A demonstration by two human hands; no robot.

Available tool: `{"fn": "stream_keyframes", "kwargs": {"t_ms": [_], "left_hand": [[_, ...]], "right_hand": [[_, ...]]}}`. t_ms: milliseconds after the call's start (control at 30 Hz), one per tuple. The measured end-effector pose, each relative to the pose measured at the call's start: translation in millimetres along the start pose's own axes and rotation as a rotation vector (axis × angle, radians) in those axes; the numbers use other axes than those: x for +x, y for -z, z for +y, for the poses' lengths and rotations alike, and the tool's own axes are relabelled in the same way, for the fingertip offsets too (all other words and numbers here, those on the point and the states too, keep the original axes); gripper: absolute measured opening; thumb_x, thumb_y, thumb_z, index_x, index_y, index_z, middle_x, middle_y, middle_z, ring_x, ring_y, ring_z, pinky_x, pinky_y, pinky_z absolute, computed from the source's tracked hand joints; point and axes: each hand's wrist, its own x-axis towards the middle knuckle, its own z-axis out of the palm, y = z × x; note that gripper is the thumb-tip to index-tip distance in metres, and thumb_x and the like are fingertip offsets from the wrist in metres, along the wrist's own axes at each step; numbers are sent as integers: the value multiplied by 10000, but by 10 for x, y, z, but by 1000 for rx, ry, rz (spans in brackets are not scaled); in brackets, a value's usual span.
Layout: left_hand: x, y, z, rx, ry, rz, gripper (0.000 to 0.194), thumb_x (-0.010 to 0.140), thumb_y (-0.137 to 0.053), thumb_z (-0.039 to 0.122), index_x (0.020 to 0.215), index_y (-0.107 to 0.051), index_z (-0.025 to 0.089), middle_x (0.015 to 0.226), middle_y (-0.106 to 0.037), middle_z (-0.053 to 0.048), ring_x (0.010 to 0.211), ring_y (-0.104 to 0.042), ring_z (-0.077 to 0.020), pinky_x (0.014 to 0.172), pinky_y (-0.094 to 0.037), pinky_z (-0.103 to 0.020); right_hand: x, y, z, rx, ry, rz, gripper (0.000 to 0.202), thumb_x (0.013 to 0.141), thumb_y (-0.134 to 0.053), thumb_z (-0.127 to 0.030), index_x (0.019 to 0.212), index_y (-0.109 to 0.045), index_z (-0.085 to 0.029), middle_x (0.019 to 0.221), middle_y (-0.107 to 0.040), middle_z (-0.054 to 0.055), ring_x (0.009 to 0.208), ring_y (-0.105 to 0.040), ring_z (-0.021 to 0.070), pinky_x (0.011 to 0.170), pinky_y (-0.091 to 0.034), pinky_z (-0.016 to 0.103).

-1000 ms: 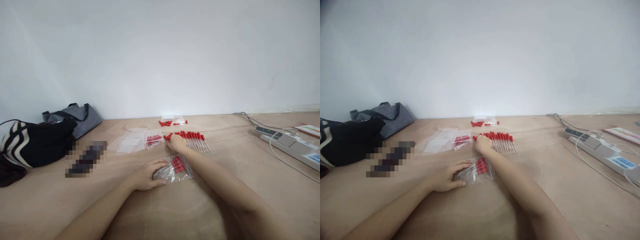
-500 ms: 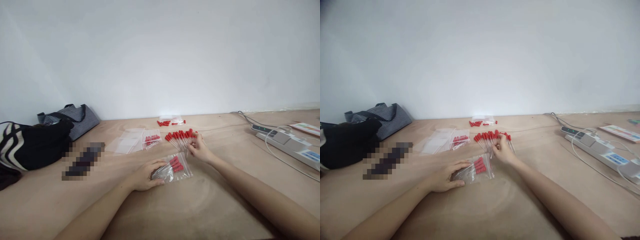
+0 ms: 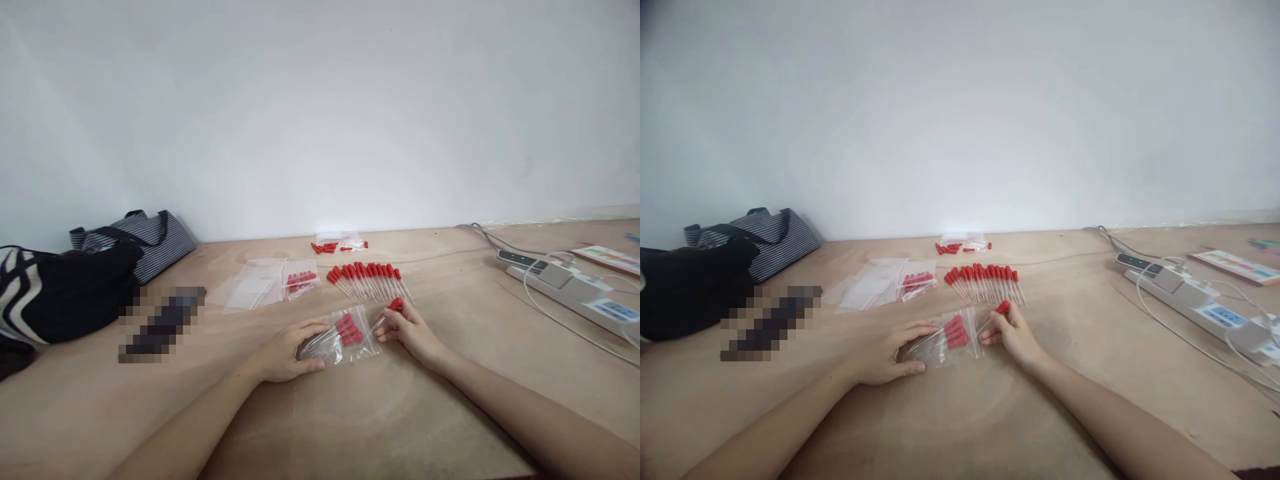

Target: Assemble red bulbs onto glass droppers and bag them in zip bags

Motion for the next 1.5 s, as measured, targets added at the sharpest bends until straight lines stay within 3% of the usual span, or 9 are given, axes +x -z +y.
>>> {"fn": "stream_keyframes", "kwargs": {"t_ms": [200, 367, 467, 633, 733, 900, 1100, 1267, 1500], "left_hand": [[1, -2, 6, -1, -14, 6, 549, 756, -577, 411, 1251, -419, 235, 1311, -433, -69, 1204, -386, -237, 1000, -323, -407], [5, -14, -12, 15, -27, 15, 550, 759, -570, 413, 1249, -419, 215, 1305, -436, -80, 1194, -399, -235, 995, -335, -398], [6, -19, -22, 20, -25, 20, 558, 755, -572, 419, 1250, -414, 216, 1304, -437, -79, 1193, -400, -237, 995, -334, -402], [13, -18, -15, 12, -40, 21, 544, 759, -573, 403, 1244, -416, 214, 1294, -445, -76, 1185, -407, -229, 992, -337, -400], [14, -20, -13, 5, -59, 29, 531, 760, -574, 393, 1238, -421, 218, 1285, -455, -71, 1178, -415, -223, 991, -339, -395], [17, -18, 0, 6, -44, 24, 530, 756, -575, 398, 1231, -430, 213, 1282, -457, -76, 1174, -418, -225, 985, -344, -393], [14, -14, 12, -12, -35, 15, 525, 752, -580, 384, 1226, -437, 210, 1285, -453, -74, 1182, -409, -228, 993, -335, -392], [18, -9, 17, -18, -29, 13, 525, 749, -582, 385, 1224, -442, 208, 1288, -450, -75, 1183, -409, -226, 999, -328, -389], [15, -16, 5, -1, -45, 24, 522, 751, -585, 366, 1233, -438, 226, 1299, -441, -79, 1185, -408, -238, 988, -335, -419]], "right_hand": [[-10, 37, 2, -138, 48, 16, 439, 492, -742, -415, 735, -452, -193, 559, -517, -64, 475, -505, 85, 472, -426, 228], [-10, 71, 22, -295, 32, -155, 391, 473, -764, -420, 563, -487, -159, 440, -426, -78, 389, -343, 34, 381, -255, 182], [-20, 86, -13, -377, 57, -283, 350, 542, -725, -456, 584, -586, -138, 447, -423, -62, 422, -324, 39, 399, -234, 186], [-18, 137, -113, -371, 2, -562, 410, 736, -537, -524, 890, -626, -155, 625, -551, -21, 439, -335, 34, 414, -237, 182], [13, 160, -103, -375, -46, -546, 400, 708, -591, -499, 908, -584, -153, 620, -554, -30, 425, -326, 28, 408, -227, 177], [78, 132, -41, -374, -59, -547, 368, 631, -667, -480, 766, -603, -144, 620, -562, -17, 524, -435, 62, 497, -324, 198], [99, 110, -17, -403, 158, -502, 296, 605, -703, -438, 720, -660, -169, 759, -561, 8, 661, -495, 97, 597, -386, 230], [57, 86, -15, -338, -33, -553, 333, 654, -654, -468, 771, -578, -166, 588, -537, -38, 493, -449, 62, 475, -357, 197], [58, 40, -5, -390, 83, -558, 262, 595, -716, -395, 678, -657, -155, 667, -611, 5, 611, -532, 100, 595, -428, 235]]}}
